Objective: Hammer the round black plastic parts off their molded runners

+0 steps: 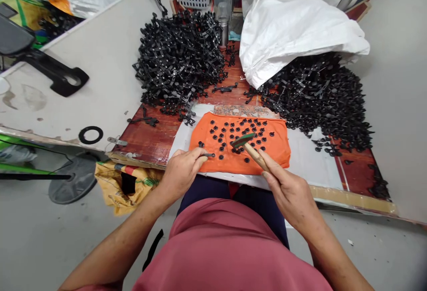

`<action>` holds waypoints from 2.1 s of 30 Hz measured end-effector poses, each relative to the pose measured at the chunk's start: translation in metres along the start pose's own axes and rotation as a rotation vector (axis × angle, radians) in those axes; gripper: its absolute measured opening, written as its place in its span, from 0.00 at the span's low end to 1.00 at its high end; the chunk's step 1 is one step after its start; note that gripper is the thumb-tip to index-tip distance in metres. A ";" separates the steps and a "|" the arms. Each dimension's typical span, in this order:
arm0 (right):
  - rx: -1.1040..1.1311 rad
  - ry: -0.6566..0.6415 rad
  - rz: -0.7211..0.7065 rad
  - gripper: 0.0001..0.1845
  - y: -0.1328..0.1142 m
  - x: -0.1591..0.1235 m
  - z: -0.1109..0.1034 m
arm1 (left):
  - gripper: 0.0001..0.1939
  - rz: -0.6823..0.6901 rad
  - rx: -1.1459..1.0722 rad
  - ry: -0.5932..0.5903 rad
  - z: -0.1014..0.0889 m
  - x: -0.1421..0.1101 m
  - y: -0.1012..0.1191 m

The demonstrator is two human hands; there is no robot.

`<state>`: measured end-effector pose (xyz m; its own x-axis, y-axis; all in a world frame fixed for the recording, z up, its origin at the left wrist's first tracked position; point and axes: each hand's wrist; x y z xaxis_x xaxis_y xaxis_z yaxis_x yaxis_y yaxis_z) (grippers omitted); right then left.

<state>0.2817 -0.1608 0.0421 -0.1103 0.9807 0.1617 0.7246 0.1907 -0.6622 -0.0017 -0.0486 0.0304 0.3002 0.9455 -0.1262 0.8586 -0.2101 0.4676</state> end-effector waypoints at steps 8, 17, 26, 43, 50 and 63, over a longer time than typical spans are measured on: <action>-0.183 -0.126 0.053 0.29 0.012 -0.041 0.017 | 0.16 0.005 0.163 0.043 0.017 0.005 0.014; -0.159 -0.117 0.066 0.28 0.016 -0.043 0.025 | 0.15 0.062 0.218 0.057 0.024 0.010 0.018; -0.184 -0.110 -0.004 0.30 0.014 -0.035 0.017 | 0.15 0.156 0.252 0.191 0.030 0.008 0.010; -0.110 -0.008 -0.095 0.29 -0.006 -0.006 0.016 | 0.14 0.135 0.118 0.268 0.033 0.005 0.011; -0.128 -0.006 -0.073 0.29 -0.001 -0.010 0.019 | 0.13 0.129 0.156 0.254 0.034 0.004 0.013; -0.229 0.059 -0.171 0.31 -0.012 -0.003 0.014 | 0.12 0.138 0.164 0.235 0.033 0.005 0.013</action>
<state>0.2638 -0.1654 0.0389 -0.2095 0.9294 0.3038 0.8341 0.3320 -0.4404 0.0247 -0.0548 0.0068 0.3309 0.9328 0.1429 0.8778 -0.3598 0.3162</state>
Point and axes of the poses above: each hand's wrist, its own x-axis towards the middle knuckle, its own z-axis out of the palm, y = z × x, and after that the axes turned 10 degrees about -z, right-handed
